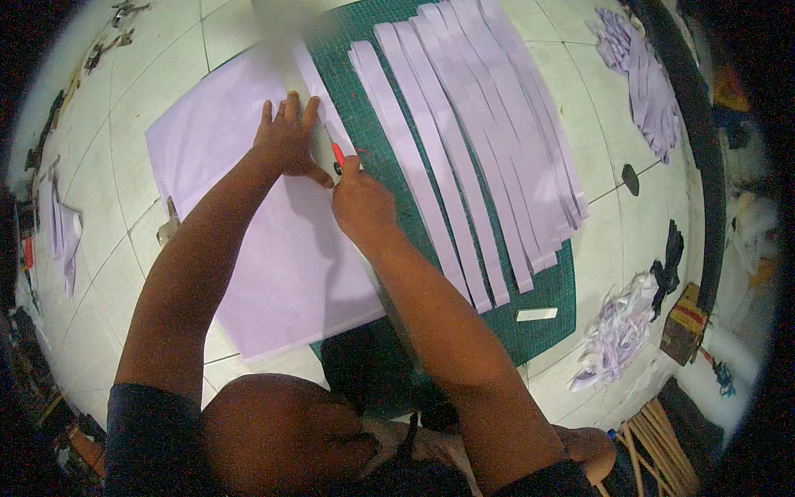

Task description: The person cuts strips from a sheet of purple fabric by hand using a metal ruler and shears.

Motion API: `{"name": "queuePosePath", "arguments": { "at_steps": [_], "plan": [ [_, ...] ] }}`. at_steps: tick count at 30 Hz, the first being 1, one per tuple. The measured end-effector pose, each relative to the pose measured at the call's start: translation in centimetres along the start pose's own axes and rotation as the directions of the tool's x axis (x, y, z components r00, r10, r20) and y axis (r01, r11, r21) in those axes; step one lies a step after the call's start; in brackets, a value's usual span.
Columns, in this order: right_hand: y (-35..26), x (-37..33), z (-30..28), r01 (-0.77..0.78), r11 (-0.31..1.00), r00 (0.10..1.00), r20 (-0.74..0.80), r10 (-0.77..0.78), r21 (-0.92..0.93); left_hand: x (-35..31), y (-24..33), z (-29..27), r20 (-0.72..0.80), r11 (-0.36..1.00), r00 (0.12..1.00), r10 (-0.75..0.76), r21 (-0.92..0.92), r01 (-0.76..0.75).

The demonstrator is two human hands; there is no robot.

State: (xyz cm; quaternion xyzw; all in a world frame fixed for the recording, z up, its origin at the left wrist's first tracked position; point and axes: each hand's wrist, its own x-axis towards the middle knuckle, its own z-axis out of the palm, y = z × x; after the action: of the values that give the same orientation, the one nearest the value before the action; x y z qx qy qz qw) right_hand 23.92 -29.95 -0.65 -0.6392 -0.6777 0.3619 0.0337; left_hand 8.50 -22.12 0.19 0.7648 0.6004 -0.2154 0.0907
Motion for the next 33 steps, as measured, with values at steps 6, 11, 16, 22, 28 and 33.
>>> {"name": "queuePosePath", "arguments": {
  "at_steps": [6,11,16,22,28,33],
  "plan": [
    [-0.4,-0.5,-0.4,-0.021,0.999,0.999,0.027,0.022,-0.037,-0.1,0.2,-0.4,0.033,1.000,0.999,-0.016,0.009,0.015],
    [-2.0,0.0,-3.2,-0.053,0.998,0.996,0.072,0.051,0.023,0.2,0.7,-0.9,0.050,1.000,0.998,-0.028,-0.012,0.028],
    [1.9,-5.6,-2.7,-0.128,0.991,0.958,0.253,0.133,-0.037,-0.1,0.2,-0.6,0.012,0.999,1.000,-0.002,-0.049,0.003],
    [7.6,-19.6,-1.9,-0.342,0.931,0.834,0.415,0.363,-0.127,-0.1,0.4,-0.3,0.027,0.999,1.000,-0.006,-0.047,0.008],
    [11.1,-28.4,-2.4,-0.391,0.871,0.701,0.517,0.492,-0.298,0.4,0.4,-0.7,0.008,0.997,1.000,0.014,-0.074,-0.013],
    [10.0,-27.5,-5.2,-0.411,0.899,0.843,0.314,0.437,-0.149,0.0,0.0,-0.4,0.041,0.999,0.999,-0.014,-0.047,0.016]
  ]
}}
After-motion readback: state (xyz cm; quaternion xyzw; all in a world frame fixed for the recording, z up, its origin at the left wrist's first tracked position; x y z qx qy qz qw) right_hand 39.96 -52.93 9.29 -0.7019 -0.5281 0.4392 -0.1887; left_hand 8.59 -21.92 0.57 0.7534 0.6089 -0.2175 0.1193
